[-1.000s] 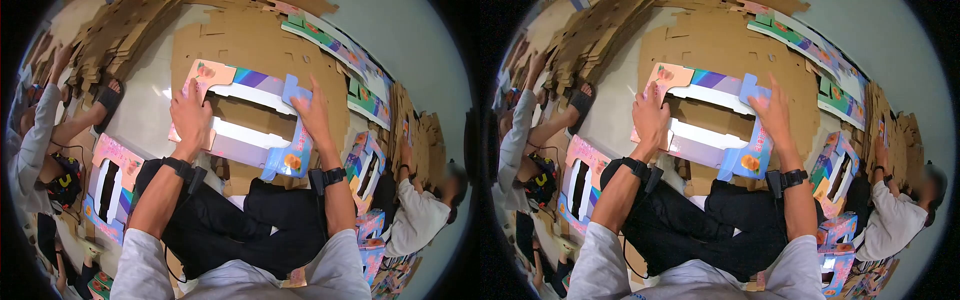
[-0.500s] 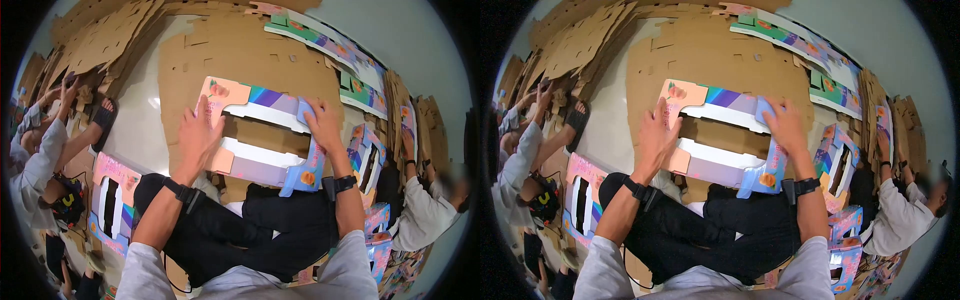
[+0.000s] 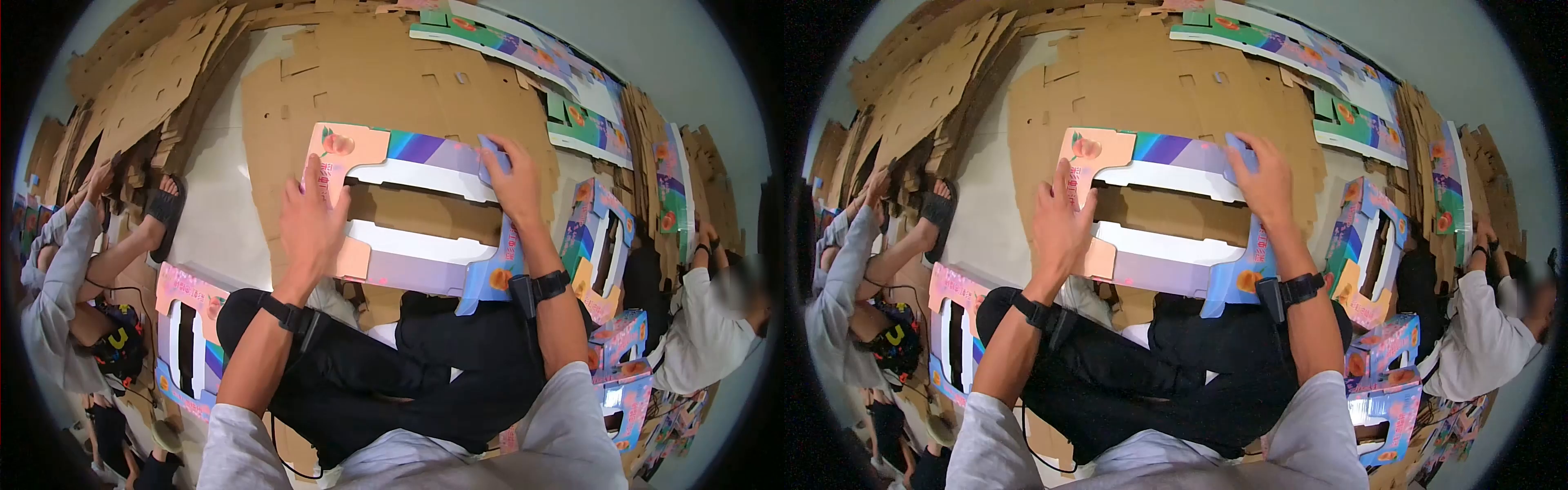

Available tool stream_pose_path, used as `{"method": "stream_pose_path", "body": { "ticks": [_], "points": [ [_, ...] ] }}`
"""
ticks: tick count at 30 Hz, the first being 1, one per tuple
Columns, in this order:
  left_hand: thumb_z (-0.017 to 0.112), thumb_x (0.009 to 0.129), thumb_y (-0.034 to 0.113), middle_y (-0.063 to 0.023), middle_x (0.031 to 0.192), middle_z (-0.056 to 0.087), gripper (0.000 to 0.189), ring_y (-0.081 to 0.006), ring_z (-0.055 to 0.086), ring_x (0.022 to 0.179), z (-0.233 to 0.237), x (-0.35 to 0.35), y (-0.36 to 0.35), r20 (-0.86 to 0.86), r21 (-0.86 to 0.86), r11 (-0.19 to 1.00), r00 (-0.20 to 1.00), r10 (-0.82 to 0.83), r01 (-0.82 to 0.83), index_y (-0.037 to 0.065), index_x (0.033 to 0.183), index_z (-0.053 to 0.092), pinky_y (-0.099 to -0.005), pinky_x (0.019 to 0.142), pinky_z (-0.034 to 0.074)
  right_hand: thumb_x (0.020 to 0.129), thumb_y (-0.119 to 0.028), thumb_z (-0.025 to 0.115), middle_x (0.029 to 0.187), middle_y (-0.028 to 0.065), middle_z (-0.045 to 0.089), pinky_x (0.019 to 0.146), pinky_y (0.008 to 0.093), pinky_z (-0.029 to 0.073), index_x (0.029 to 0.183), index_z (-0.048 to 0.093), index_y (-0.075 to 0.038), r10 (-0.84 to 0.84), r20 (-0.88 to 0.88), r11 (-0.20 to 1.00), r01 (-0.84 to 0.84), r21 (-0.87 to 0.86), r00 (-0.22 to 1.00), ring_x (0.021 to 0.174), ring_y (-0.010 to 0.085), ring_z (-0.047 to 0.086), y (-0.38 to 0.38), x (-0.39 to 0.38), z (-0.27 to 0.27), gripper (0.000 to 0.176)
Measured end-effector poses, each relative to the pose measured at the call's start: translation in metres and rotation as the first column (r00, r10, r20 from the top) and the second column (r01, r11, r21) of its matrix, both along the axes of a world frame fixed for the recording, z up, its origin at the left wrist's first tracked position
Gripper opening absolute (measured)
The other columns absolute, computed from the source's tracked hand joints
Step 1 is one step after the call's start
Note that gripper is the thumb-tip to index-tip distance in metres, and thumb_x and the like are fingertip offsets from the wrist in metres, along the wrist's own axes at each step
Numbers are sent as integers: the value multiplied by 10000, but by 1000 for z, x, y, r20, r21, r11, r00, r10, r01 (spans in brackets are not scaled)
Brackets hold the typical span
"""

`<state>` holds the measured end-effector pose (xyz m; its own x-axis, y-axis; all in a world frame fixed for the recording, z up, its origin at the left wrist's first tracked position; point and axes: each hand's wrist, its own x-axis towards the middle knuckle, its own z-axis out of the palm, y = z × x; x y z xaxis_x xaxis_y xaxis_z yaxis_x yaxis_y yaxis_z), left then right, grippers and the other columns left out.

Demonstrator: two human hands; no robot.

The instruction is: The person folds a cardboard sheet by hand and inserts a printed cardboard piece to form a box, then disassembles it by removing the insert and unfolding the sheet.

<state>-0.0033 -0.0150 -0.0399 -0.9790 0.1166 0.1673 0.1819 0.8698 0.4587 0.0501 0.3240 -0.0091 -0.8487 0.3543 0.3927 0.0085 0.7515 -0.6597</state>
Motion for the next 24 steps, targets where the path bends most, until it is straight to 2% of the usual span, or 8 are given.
{"method": "stream_pose_path", "body": {
  "ticks": [3,6,12,18,21,24],
  "points": [
    [707,967,467,-214,1203,593,783,-394,615,1151,0,-1,0,-19,-20,1000,1000,-11,11,143,1640,471,-511,924,556,992,-253,753,1034,155,701,888,419,549,1138,797,-33,-10,11,994,9,111,1000,979,340,699,3,2,-5,267],
    [707,967,463,-212,1198,594,777,-392,616,1140,2,0,-1,-16,-34,999,1000,-7,6,142,1637,476,-510,907,558,1009,-245,735,960,146,647,862,439,539,1101,803,-33,17,-35,995,-13,99,999,931,342,677,-1,3,-4,240],
    [734,980,443,-197,1152,608,757,-399,623,1102,-2,0,-1,-62,-31,999,998,-9,7,151,1630,478,-514,909,549,1030,-269,713,980,157,633,864,447,534,1080,797,-28,1,15,992,-2,123,1000,940,352,668,-1,3,-3,259],
    [730,986,436,-200,1156,609,740,-400,623,1116,-1,0,0,-71,-28,999,997,-17,15,144,1621,485,-517,919,544,1048,-312,685,1043,154,648,901,466,535,1118,788,-38,-12,16,984,9,176,1000,1018,362,670,0,2,-7,301],
    [727,987,437,-204,1164,608,744,-404,622,1130,-5,0,-1,-88,-32,999,996,-22,19,146,1625,478,-519,922,545,1075,-320,629,1103,160,697,930,480,535,1146,777,-36,-24,57,975,11,222,998,1062,373,683,-1,3,-4,328],
    [722,988,440,-208,1175,607,749,-408,620,1143,-3,0,-1,-59,-33,999,998,-17,15,150,1630,470,-523,926,545,1108,-325,545,1135,183,741,950,503,529,1139,773,-29,54,24,967,-59,247,998,1079,392,693,0,-2,-1,375]
  ]
}}
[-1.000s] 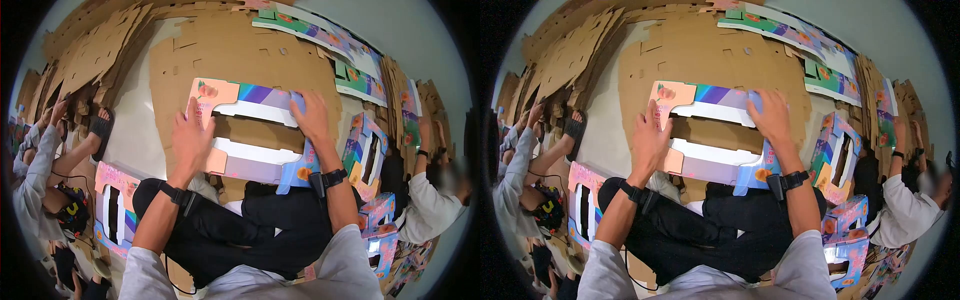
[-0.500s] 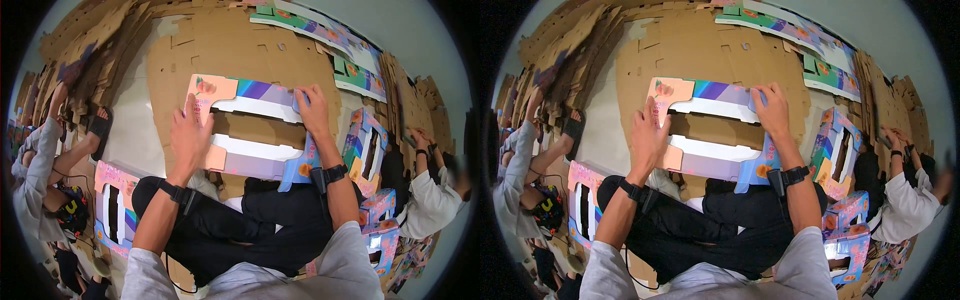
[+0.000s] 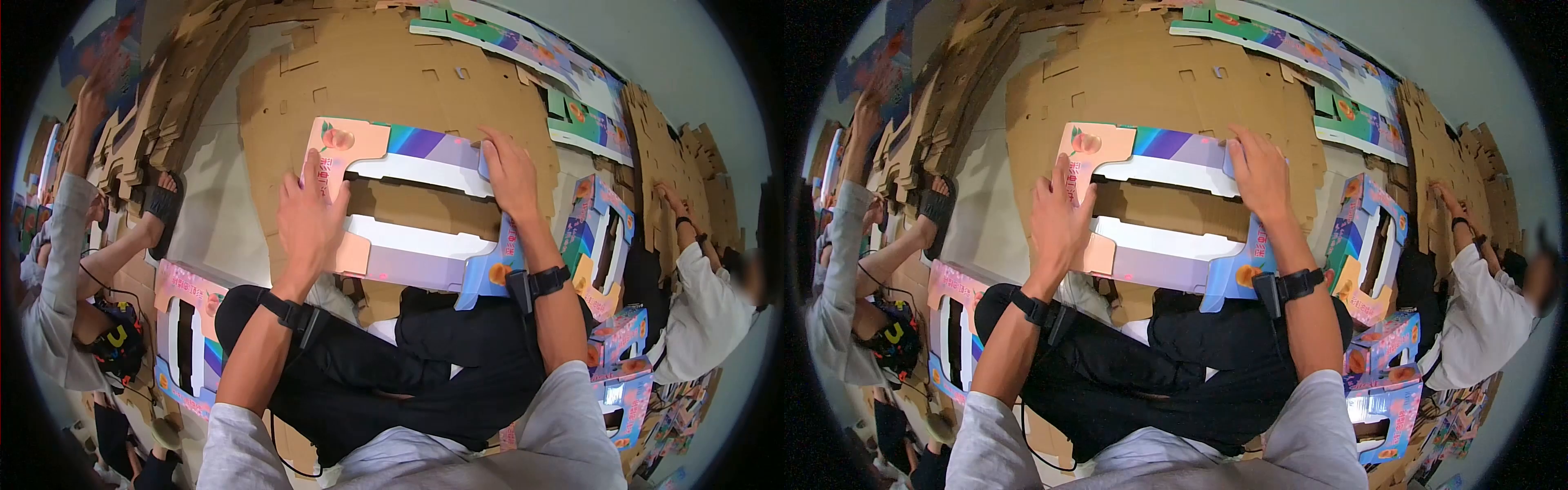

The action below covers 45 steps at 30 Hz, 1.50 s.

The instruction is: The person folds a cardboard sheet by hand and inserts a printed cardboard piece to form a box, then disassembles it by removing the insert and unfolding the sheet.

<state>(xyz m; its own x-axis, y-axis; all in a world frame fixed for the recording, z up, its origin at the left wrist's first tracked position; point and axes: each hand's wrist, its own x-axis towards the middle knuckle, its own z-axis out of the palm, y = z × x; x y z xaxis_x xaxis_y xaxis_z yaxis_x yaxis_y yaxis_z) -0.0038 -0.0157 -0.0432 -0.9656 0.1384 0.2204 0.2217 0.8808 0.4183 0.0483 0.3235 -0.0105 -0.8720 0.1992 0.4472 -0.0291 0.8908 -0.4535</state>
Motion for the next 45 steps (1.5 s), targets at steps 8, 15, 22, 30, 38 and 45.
{"method": "stream_pose_path", "body": {
  "ticks": [8,15,22,30,38,45],
  "points": [
    [730,979,435,-221,1206,609,758,-428,630,1138,5,2,2,23,4,1000,1000,6,-6,165,1635,461,-535,941,546,1136,-335,466,1083,214,752,966,545,523,1269,715,-57,3,332,978,-72,197,943,1050,441,690,10,-10,9,396],
    [773,861,340,-255,1264,613,883,-490,699,1069,15,-2,-1,179,110,994,983,-28,8,223,1662,421,-564,927,582,1124,-357,503,1168,209,733,1022,556,480,1267,714,-73,49,281,983,-97,159,958,1152,407,667,20,-3,-4,381],
    [790,831,263,-238,1248,635,917,-483,721,1035,11,7,-3,110,158,986,991,-77,59,238,1664,406,-565,921,593,1093,-326,574,1270,191,715,1066,509,449,1351,679,-56,9,225,975,-58,213,974,1239,384,635,12,34,-5,388],
    [804,795,238,-186,1286,659,841,-431,723,1094,11,2,-3,80,285,957,994,-72,46,223,1587,520,-533,944,599,909,-395,814,1492,186,569,1242,495,343,1564,545,-95,-9,295,978,-53,200,956,1418,402,504,-1,56,20,769],
    [823,812,120,-190,1428,663,669,-361,710,1230,33,10,-6,-123,571,805,987,-108,159,96,1452,630,-485,1045,577,709,-221,874,1362,205,607,1132,524,449,1549,576,-190,-46,170,925,-23,380,984,1300,428,578,5,66,44,892],
    [842,894,219,-277,1709,334,779,-496,437,1527,26,33,11,-230,323,870,923,-309,372,153,1611,543,-514,1214,451,632,-101,770,1294,188,620,1086,520,475,1476,637,-186,23,-64,942,0,336,998,1249,427,592,24,80,74,858]
  ]
}}
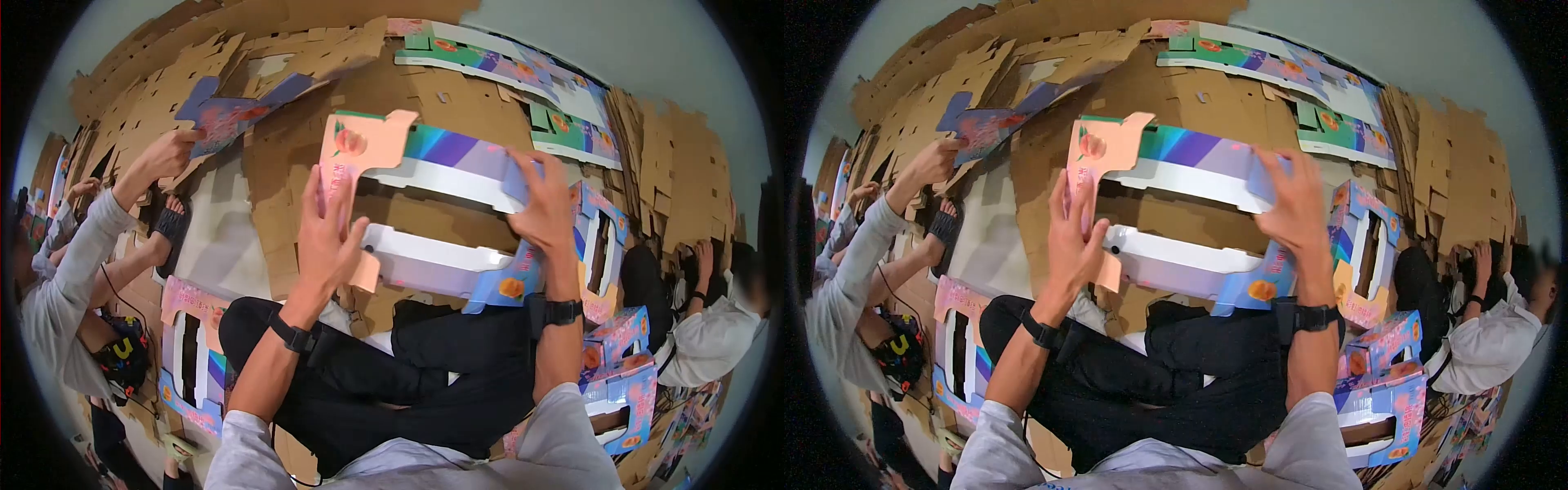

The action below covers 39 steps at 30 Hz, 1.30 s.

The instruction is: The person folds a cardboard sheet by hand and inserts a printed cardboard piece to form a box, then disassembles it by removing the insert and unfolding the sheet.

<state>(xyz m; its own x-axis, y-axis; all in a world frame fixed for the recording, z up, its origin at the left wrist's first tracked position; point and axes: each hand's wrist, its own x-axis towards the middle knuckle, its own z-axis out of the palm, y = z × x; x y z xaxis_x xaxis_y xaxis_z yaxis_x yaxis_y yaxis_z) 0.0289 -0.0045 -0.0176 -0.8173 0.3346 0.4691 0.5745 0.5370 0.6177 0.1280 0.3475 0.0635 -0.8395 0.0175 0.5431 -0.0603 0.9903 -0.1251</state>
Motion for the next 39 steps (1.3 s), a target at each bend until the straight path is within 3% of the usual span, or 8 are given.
{"method": "stream_pose_path", "body": {
  "ticks": [11,17,21,24,27,29,31,39],
  "points": [
    [783,925,441,-193,1566,484,430,-631,465,1429,74,49,33,-742,22,994,669,-54,105,301,1328,724,-680,1123,512,759,-150,906,1395,234,648,1151,507,471,1503,574,3,-96,-634,988,150,32,767,1324,431,609,55,60,41,829],
    [834,887,301,-245,1628,418,577,-498,391,1548,124,55,46,-594,158,987,800,82,17,213,1443,707,-614,1282,321,747,-156,905,1433,206,632,1163,468,462,1553,568,-40,-264,-600,965,212,-156,755,1327,401,612,52,50,34,882],
    [751,991,194,-229,1703,281,618,-441,405,1549,119,35,40,-384,237,967,923,3,95,51,1564,570,-534,1211,442,736,-160,900,1402,173,639,1138,469,481,1582,562,-109,-332,-405,935,240,-263,852,1307,392,613,43,42,29,913],
    [698,1055,316,-249,1707,352,692,-427,479,1499,81,5,31,66,618,786,995,-73,16,36,1636,445,-530,1257,386,732,-141,913,1360,169,639,1129,472,484,1580,567,-134,-401,-335,907,318,-276,853,1293,385,613,46,40,22,917],
    [733,1011,402,-296,1697,348,823,-456,483,1486,-4,-39,-7,253,12,1000,967,17,-20,59,1671,381,-537,1231,409,750,-137,919,1328,175,638,1128,475,484,1576,570,-143,-448,-333,878,336,-342,830,1283,388,612,54,36,17,897],
    [769,968,407,-331,1654,375,871,-495,431,1508,-51,-40,-19,176,-475,880,976,129,-31,53,1667,388,-603,1205,415,766,-141,921,1324,183,637,1130,478,482,1571,571,-135,-484,-319,853,358,-379,815,1282,394,611,59,38,14,877],
    [771,952,457,-332,1646,398,878,-490,428,1514,-59,-25,-1,155,-640,761,953,261,-105,91,1661,405,-616,1210,405,781,-150,922,1335,194,636,1134,483,481,1563,573,-116,-525,-278,825,400,-400,805,1286,401,609,58,38,12,857],
    [758,972,406,-250,1461,576,687,-445,536,1387,-75,-45,28,-129,-547,803,971,199,-237,33,1506,542,-588,1109,485,760,-179,951,1366,218,632,1147,493,467,1536,580,-62,-540,-249,816,428,-387,804,1298,414,598,59,32,7,867]
  ]
}}
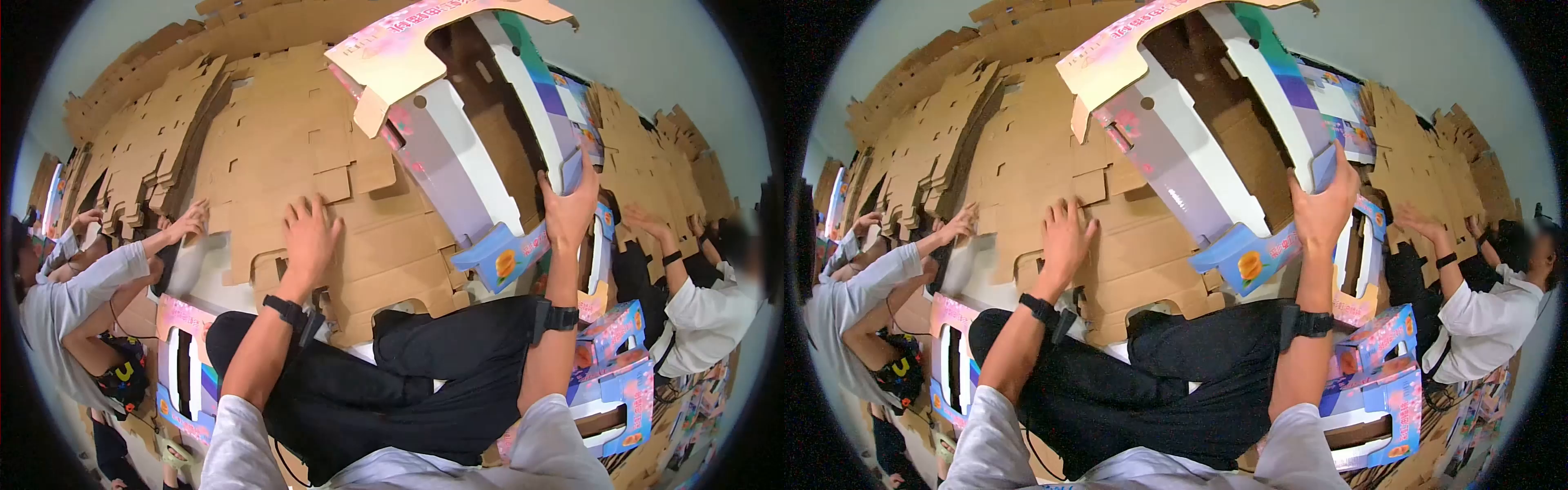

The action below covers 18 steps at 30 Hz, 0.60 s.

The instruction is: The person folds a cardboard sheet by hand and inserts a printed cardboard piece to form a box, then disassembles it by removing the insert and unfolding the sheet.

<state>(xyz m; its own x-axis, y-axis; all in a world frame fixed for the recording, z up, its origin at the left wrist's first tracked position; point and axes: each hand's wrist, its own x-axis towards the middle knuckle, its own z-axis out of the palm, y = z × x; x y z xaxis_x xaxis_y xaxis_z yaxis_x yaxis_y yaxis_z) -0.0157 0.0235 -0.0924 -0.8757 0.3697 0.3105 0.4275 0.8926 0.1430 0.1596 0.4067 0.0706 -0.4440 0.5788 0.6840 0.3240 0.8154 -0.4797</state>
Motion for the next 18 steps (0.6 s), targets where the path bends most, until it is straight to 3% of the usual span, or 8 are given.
{"method": "stream_pose_path", "body": {
  "ticks": [3,4,7,10,13,16,18],
  "points": [
    [727,1012,389,-219,1317,648,582,-407,616,1267,6,-28,11,-11,-46,999,1000,-25,25,30,1445,576,-520,1019,550,749,-181,957,1363,218,630,1146,493,468,1532,584,-64,21,32,1000,-21,1,999,1298,413,598,-5,-4,-3,875],
    [700,1035,351,-190,1210,669,512,-391,670,1139,6,-36,15,-67,-76,995,996,-65,60,28,1416,587,-483,927,593,746,-182,958,1363,217,629,1145,492,469,1530,586,-63,33,42,999,-33,3,999,1298,412,597,-8,-4,-2,876],
    [707,1005,287,-160,1175,674,464,-369,713,1077,2,-52,24,-68,-223,964,984,-165,146,18,1367,600,-436,737,643,739,-174,959,1361,207,625,1138,488,475,1526,589,-59,38,62,999,-40,29,997,1290,403,605,-11,-9,-4,877],
    [707,978,233,-131,1112,682,435,-359,730,1049,-7,-61,39,63,-282,945,986,-151,163,6,1332,597,-402,644,637,740,-176,962,1363,206,626,1141,487,476,1524,590,-57,27,69,999,-28,25,997,1292,400,607,-9,-9,-7,876],
    [708,967,235,-132,1040,717,325,-337,727,1041,-1,-51,48,-91,-235,959,979,-183,158,16,1198,644,-416,690,641,745,-184,966,1381,208,626,1156,487,468,1523,590,-51,11,32,1000,-11,8,999,1310,401,604,-4,-9,-7,875],
    [709,971,232,-140,986,748,220,-310,724,1025,14,-41,52,34,-155,928,940,-339,340,29,1048,673,-421,712,635,769,-205,968,1447,236,606,1195,486,444,1530,566,-3,3,1,1000,-3,6,1000,1369,405,586,9,-3,-9,884],
    [708,975,232,-141,995,763,199,-307,719,1016,20,-5,62,-13,6,913,913,-407,407,35,985,677,-433,721,630,791,-215,964,1486,244,589,1216,477,427,1538,548,20,-24,-50,998,21,-61,998,1398,391,574,15,1,-7,887]
  ]
}}
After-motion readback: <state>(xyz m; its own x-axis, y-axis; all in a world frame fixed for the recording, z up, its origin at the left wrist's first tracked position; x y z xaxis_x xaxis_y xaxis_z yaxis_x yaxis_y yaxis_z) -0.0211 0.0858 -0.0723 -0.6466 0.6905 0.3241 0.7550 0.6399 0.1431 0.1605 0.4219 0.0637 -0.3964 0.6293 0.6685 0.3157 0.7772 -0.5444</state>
